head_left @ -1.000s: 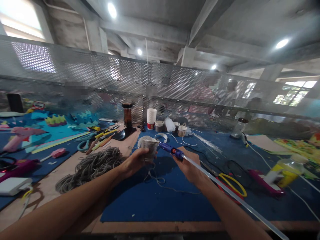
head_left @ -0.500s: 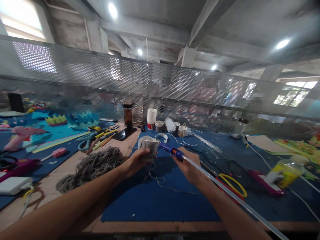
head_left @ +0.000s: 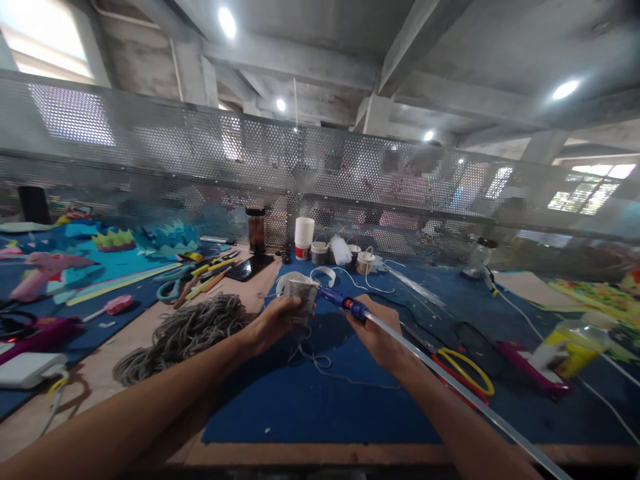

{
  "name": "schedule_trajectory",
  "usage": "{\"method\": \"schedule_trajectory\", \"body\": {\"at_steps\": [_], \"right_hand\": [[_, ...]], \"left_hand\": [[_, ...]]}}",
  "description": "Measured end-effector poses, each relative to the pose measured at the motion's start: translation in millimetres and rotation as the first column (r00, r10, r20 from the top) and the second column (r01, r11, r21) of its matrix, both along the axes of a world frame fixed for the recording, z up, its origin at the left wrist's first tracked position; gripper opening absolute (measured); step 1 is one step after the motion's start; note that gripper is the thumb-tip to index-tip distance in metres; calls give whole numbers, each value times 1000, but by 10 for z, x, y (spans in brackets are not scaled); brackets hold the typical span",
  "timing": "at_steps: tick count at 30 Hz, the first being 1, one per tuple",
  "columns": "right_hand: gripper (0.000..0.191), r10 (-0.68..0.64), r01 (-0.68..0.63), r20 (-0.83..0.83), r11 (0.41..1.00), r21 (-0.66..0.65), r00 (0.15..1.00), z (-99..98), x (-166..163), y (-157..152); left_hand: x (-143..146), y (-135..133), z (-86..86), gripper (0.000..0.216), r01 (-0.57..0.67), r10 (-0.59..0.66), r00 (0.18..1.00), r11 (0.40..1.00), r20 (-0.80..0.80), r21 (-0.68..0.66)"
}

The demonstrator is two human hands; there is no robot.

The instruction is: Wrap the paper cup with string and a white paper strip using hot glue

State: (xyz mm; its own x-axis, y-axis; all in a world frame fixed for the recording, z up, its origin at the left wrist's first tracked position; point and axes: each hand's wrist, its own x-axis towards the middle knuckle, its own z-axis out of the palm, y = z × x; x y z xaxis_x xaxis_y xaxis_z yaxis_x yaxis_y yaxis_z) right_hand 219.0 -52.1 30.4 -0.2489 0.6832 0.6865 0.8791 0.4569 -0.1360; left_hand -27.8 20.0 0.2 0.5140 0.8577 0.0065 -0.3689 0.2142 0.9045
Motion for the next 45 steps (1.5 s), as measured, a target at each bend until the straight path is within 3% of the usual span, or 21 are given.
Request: {"method": "schedule_trajectory", "body": {"at_steps": [45], "right_hand": [[14, 65, -66, -22, 997, -34, 998, -95, -7, 13]], "left_hand": [[75, -14, -24, 40, -87, 110, 984, 984, -141, 159]]}}
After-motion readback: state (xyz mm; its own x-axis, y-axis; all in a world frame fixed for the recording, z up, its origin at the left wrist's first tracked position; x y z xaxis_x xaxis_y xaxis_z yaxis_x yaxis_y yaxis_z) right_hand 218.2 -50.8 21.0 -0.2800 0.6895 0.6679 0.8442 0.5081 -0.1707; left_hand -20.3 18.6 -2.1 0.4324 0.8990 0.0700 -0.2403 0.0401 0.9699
